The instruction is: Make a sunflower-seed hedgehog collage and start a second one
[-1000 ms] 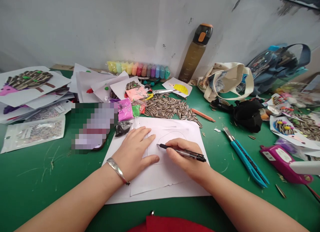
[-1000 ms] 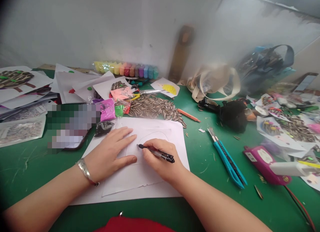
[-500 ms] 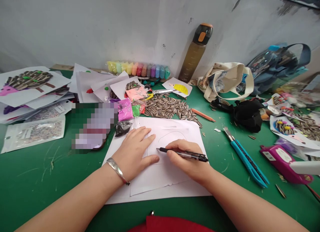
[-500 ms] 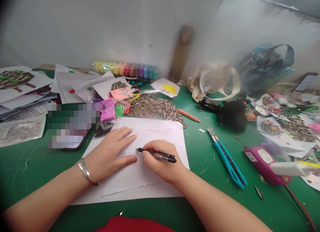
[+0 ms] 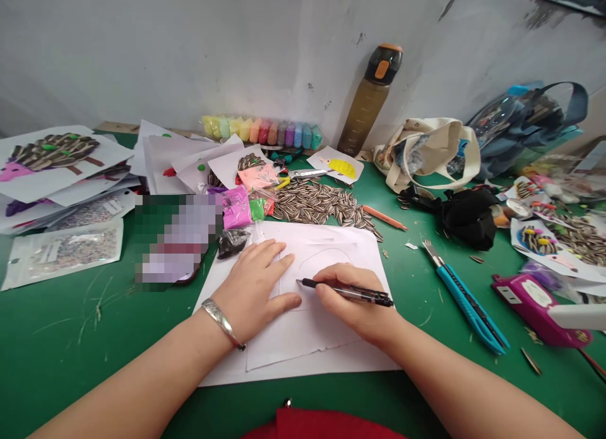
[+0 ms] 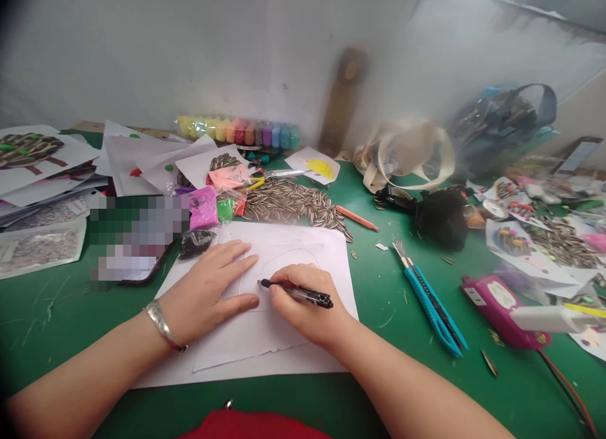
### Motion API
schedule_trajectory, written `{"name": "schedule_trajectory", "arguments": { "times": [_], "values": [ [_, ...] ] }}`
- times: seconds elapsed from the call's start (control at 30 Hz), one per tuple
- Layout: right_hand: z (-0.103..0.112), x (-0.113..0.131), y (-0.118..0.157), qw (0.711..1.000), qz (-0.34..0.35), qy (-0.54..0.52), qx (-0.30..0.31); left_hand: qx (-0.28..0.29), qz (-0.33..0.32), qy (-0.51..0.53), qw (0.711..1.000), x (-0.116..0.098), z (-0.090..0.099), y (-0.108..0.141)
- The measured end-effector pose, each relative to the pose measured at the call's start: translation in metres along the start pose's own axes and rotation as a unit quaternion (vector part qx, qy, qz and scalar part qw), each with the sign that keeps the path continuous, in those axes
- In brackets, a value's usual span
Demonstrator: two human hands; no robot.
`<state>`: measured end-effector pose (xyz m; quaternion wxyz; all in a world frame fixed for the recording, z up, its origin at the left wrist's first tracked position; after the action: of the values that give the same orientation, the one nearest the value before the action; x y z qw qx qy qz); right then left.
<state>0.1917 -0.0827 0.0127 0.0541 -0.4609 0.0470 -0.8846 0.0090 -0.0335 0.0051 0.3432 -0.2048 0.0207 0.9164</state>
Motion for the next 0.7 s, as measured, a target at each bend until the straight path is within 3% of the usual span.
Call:
{"name": "schedule_trajectory", "arguments": {
  "times": [0.23, 0.7],
  "values": [
    [0.0046, -0.0007, 0.0005, 0.999, -0.045, -0.003, -0.008, -0.011, -0.002, 0.008, 1.0, -0.0003, 0.0011, 0.0005],
    [0.0051, -0.0015, 0.0004, 1.0, -0.029, 0.003, -0.007, 0.019, 0.004, -0.016, 1.0, -0.0018, 0.0015, -0.0004]
  ]
}}
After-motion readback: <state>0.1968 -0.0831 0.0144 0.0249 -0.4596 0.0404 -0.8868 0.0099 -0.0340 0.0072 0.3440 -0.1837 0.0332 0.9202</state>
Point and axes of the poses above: each hand's wrist, its own y-axis away from the middle knuckle, its own z-axis out of the back of the hand, x = y × z, the point moved 3 cm from there along -y, towards the middle knuckle, and after that the axes turned 4 degrees about -x, right-handed, at the moved point
